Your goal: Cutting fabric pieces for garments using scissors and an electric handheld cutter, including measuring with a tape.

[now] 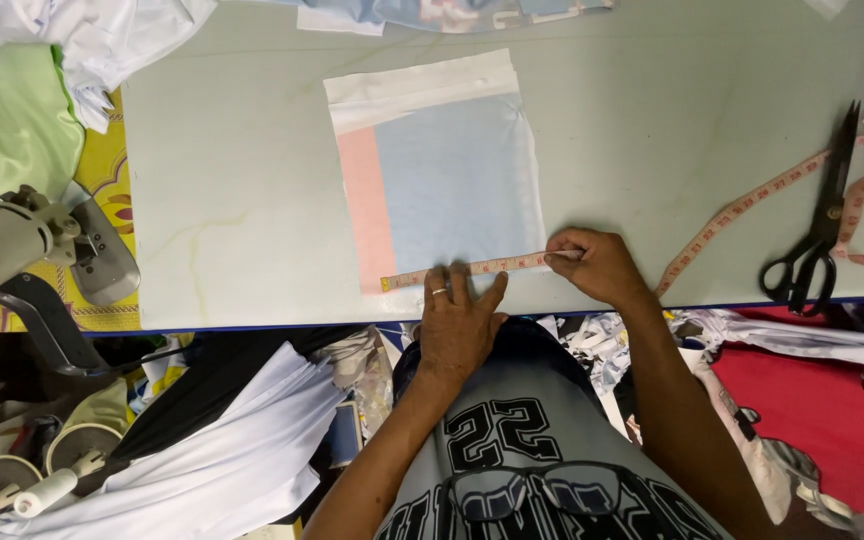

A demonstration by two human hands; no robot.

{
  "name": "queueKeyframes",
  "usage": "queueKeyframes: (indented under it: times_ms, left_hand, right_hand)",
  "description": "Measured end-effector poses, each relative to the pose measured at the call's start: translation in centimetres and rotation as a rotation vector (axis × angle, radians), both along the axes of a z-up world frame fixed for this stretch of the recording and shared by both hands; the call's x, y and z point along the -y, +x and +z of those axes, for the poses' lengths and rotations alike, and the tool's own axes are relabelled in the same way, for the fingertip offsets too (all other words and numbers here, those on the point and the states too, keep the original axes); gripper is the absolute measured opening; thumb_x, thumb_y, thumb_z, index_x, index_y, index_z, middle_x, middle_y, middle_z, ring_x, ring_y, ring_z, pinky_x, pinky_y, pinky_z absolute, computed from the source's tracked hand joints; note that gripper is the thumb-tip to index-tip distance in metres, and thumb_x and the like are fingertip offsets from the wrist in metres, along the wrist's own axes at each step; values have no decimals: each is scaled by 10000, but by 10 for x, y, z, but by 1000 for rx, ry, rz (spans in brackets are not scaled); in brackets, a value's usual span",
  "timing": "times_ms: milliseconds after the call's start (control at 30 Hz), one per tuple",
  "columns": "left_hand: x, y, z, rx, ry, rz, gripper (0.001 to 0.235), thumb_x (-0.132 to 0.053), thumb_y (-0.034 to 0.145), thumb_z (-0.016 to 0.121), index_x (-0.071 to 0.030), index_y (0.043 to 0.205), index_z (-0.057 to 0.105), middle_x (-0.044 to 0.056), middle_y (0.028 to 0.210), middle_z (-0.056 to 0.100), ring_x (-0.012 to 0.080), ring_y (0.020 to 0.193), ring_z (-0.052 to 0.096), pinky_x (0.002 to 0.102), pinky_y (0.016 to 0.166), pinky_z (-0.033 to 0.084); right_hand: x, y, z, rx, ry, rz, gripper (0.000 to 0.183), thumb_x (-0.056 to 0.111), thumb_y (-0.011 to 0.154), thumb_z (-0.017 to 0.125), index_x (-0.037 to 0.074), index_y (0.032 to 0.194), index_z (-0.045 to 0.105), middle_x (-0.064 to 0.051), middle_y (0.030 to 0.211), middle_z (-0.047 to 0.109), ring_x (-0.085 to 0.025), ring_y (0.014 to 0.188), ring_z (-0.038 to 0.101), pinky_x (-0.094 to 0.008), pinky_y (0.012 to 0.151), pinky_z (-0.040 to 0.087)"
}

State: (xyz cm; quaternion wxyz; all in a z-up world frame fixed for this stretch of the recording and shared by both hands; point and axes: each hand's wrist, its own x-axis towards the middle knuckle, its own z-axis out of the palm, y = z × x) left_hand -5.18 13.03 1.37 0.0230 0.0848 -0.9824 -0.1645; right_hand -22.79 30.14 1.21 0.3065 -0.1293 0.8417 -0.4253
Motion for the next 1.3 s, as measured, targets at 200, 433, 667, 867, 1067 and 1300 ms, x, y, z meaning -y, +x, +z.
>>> queueKeyframes:
  times_ms: [200,433,667,867,1067,1300]
  left_hand:
    - [-1,-2,1,16,19,4,581,-444,866,781,-266,1396,622,288,1274,496,579,1262,460,656,1133,358]
    - [-2,-3,-4,-45,7,13,550,-449,847,789,-267,1346,646,271,1231,508,557,1215,493,648,1083,402]
    - [21,-16,-12,-276,-79,70,107,-296,934,688,-213,1000,700,103,910,663,329,945,650,447,836,495]
    - [47,-32,-4,18,288,-127,115,-328,925,720,-237,993,738,-3,1224,641,289,1269,473,510,1081,341]
    - [129,-79,26,68,117,-185,126,-352,824,798,-251,787,731,2,756,764,297,825,717,510,900,488]
    - [116,-149,-27,-207,-194,-125,241,-270,823,860,-181,1028,769,49,1156,696,264,1267,532,630,1190,187]
  right_hand:
    - [-4,5,6,-1,-44,-47,172,44,875,765,46,1046,784,-146,852,722,-201,820,670,-369,741,550]
    - [-4,18,14,13,-69,-74,177,-3,880,744,4,1055,769,-192,892,766,-235,851,713,-390,761,566]
    - [-12,37,20,108,-74,-134,163,41,862,765,52,1024,783,-127,878,777,-187,839,706,-380,773,568]
    - [-17,54,45,283,-167,-180,151,17,874,764,6,1024,775,-153,898,778,-205,873,664,-379,834,542]
    - [-13,71,31,258,5,-134,220,141,887,800,60,1092,781,-122,970,802,-187,907,699,-379,867,542]
    - [18,91,1,188,-56,-357,214,165,956,745,26,1107,685,-174,951,778,-201,723,747,-312,675,574]
